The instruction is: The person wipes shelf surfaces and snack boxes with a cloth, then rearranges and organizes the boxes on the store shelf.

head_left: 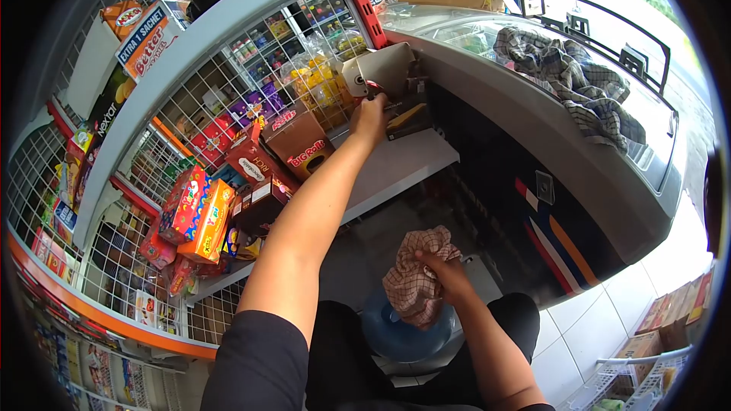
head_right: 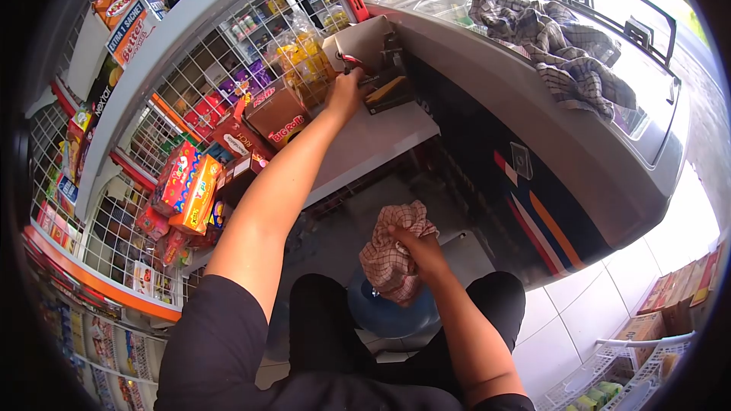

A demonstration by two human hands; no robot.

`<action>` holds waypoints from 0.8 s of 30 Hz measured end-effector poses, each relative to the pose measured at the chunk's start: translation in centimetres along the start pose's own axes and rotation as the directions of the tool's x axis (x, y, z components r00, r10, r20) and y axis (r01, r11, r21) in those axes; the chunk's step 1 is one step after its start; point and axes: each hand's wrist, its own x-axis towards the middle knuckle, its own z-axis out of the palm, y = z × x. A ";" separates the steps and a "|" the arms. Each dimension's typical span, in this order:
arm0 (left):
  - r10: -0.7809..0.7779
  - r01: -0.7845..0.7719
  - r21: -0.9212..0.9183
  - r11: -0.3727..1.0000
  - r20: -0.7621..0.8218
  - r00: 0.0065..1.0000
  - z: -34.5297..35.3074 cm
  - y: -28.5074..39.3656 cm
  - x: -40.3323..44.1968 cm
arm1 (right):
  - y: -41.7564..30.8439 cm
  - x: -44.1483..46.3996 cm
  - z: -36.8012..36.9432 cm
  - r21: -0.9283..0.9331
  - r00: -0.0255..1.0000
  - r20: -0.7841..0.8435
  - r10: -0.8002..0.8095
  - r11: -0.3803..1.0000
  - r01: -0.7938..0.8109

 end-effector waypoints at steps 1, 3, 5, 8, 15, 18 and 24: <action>-0.001 0.001 0.003 1.000 0.001 1.000 -0.4 -0.2 -0.4 | -0.1 0.0 0.0 -0.019 1.000 0.000 0.001 1.000 -0.001; 0.056 -0.056 -0.056 0.997 -0.009 0.998 -1.5 -0.3 -1.4 | -0.2 -0.2 0.0 -0.038 1.000 0.002 0.003 0.999 -0.003; 0.036 -0.036 -0.071 0.997 -0.006 0.999 -4.2 1.1 -3.3 | 0.0 -0.2 0.0 -0.024 0.999 0.030 -0.033 0.999 0.034; 0.036 -0.040 -0.095 0.995 -0.047 0.998 -5.5 0.7 -6.2 | -0.4 -0.6 0.3 -0.059 1.000 0.011 0.006 0.998 -0.006; -0.015 -0.082 -0.345 0.935 -0.270 0.963 -4.7 -0.8 -10.8 | 0.2 -0.2 -0.1 -0.086 1.000 0.016 -0.020 0.996 0.021; -0.174 0.008 -0.484 0.875 -0.298 0.939 -3.2 -1.3 -11.8 | 0.5 0.1 -0.5 -0.037 0.999 0.035 -0.037 0.999 0.038; -0.272 0.182 -0.625 0.759 -0.051 0.961 -0.6 -2.9 -9.9 | 0.8 0.4 -0.9 -0.026 1.000 0.013 -0.017 1.000 0.018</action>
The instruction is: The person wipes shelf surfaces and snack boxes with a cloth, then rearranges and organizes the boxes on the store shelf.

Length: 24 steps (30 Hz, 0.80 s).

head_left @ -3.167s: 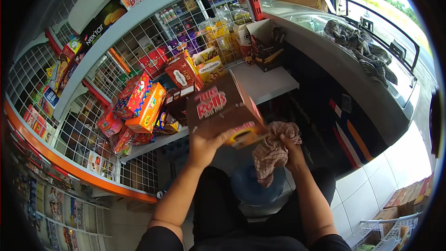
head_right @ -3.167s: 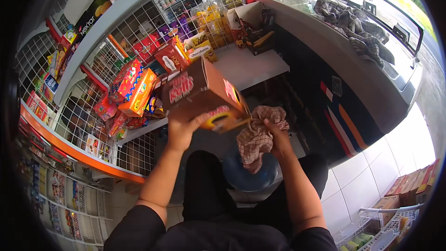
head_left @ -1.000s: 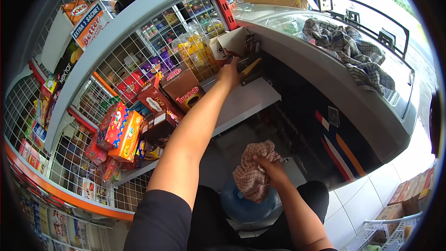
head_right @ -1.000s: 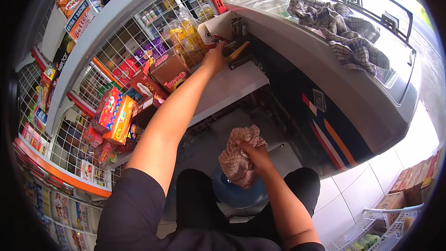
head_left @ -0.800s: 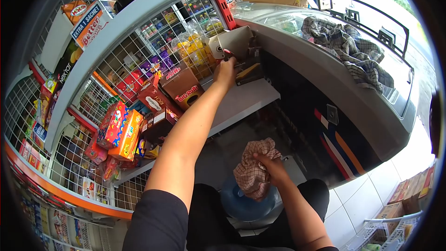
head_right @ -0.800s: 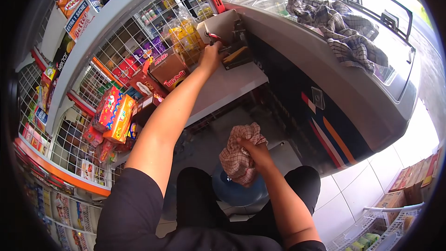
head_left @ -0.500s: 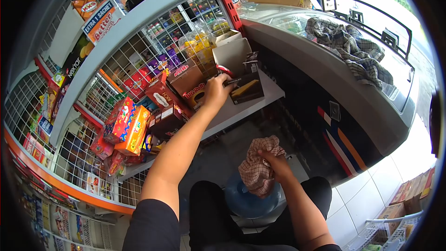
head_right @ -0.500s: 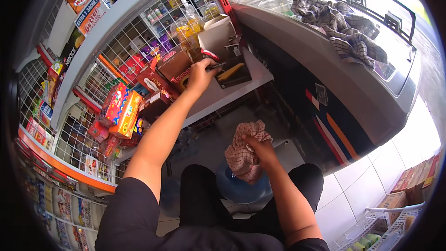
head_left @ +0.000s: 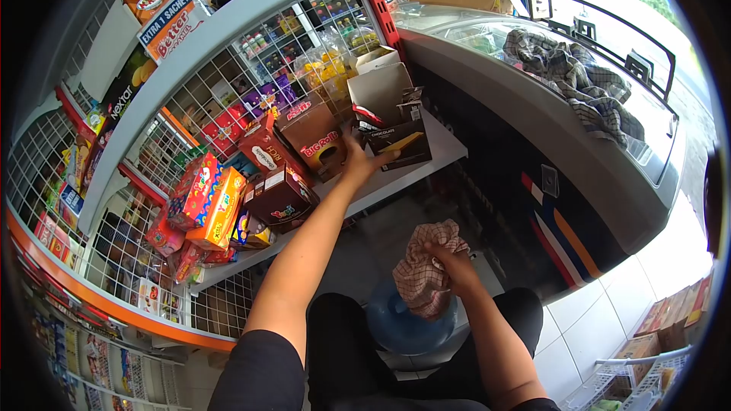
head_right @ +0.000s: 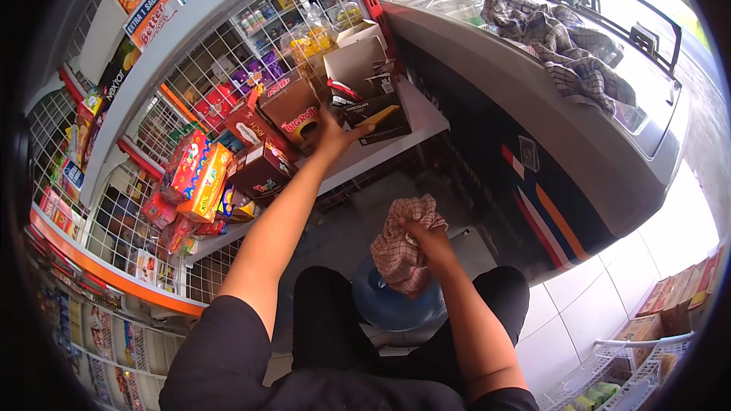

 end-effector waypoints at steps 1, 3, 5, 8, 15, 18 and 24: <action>0.009 -0.007 -0.028 1.000 0.068 0.998 0.1 0.1 0.5 | 0.0 0.0 -0.1 -0.029 1.000 -0.009 0.002 1.000 -0.003; -0.122 0.136 -0.109 0.985 0.125 0.985 -0.2 1.0 0.8 | -0.1 0.0 -0.1 -0.057 1.000 -0.021 0.004 0.998 -0.005; -0.245 0.280 -0.181 0.943 0.192 0.950 -0.3 1.8 1.0 | -0.2 -0.1 0.2 -0.006 1.000 0.005 -0.019 1.000 0.019; -0.199 0.275 -0.324 0.905 0.249 0.948 -0.2 1.1 1.0 | -0.5 -0.1 0.1 -0.027 1.000 -0.012 -0.027 0.999 0.026; -0.114 0.185 -0.326 0.927 0.226 0.967 -1.1 1.3 -1.7 | -0.4 -0.2 -0.1 -0.025 1.000 -0.007 -0.027 0.999 0.027; -0.059 0.106 -0.339 0.935 0.145 0.988 -1.7 2.9 -2.9 | -0.3 -0.2 0.1 -0.021 0.998 -0.020 -0.060 0.998 0.059; -0.057 0.039 -0.413 0.910 -0.031 0.998 -4.3 8.4 -5.3 | 1.1 0.8 -1.6 -0.045 0.978 -0.095 -0.186 0.982 0.182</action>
